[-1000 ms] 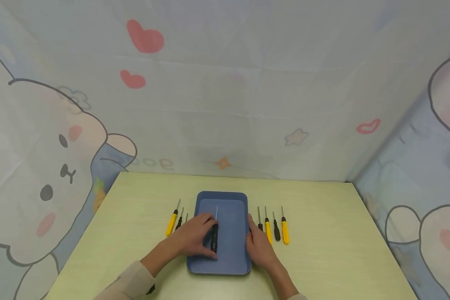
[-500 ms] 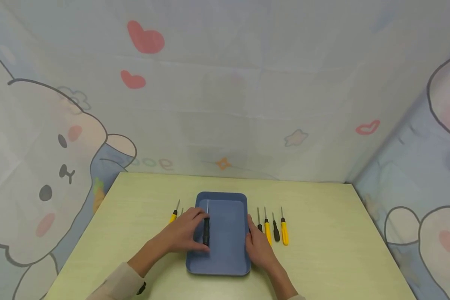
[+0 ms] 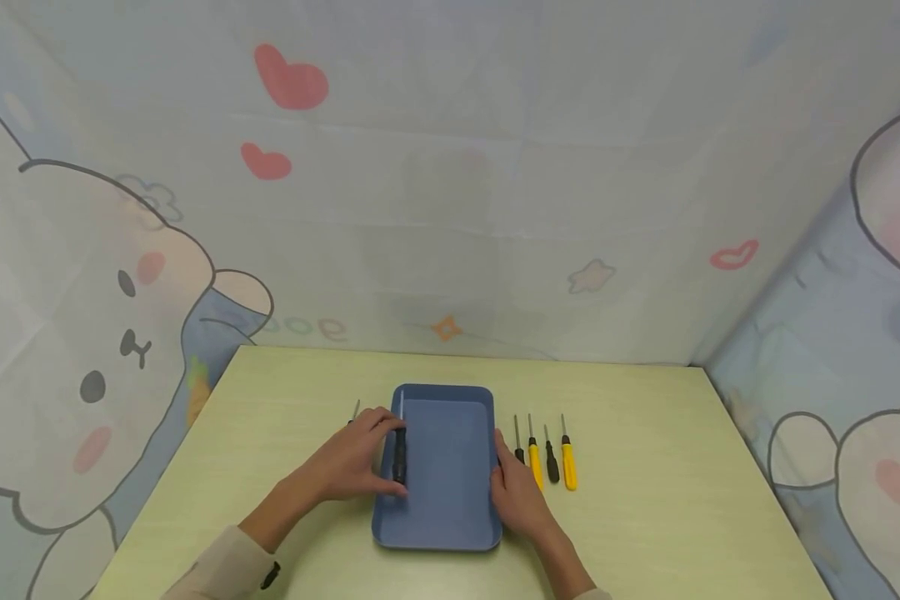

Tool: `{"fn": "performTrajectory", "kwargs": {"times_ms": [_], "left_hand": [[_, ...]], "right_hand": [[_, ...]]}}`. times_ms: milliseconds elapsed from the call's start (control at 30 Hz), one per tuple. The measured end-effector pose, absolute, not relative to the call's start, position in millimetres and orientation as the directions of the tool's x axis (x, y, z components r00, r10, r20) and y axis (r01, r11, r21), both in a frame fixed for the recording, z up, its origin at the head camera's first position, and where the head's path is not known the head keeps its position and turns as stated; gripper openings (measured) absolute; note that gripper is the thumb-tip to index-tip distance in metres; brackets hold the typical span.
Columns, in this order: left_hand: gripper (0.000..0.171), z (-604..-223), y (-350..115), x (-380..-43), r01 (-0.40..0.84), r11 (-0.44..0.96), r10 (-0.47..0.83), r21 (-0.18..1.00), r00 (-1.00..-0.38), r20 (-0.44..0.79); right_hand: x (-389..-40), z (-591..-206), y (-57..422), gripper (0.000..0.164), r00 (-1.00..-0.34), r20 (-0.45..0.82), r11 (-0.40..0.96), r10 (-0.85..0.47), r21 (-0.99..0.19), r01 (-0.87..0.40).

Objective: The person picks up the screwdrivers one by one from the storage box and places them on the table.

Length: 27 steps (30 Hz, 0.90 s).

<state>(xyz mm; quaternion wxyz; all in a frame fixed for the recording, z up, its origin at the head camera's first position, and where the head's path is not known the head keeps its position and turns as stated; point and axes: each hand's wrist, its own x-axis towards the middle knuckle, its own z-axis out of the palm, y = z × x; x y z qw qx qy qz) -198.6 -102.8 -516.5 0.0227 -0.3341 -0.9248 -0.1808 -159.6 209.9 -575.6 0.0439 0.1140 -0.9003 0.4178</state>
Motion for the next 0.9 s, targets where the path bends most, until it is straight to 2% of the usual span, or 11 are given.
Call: {"fn": "performTrajectory", "kwargs": {"times_ms": [900], "left_hand": [[0.100,-505.7,-131.9,-204.0,0.642,0.729,0.606,0.239,-0.767,0.212]], "right_hand": [[-159.6,-574.4,210.2,0.057,-0.966,0.183,0.614,-0.182,-0.746,-0.257]]}}
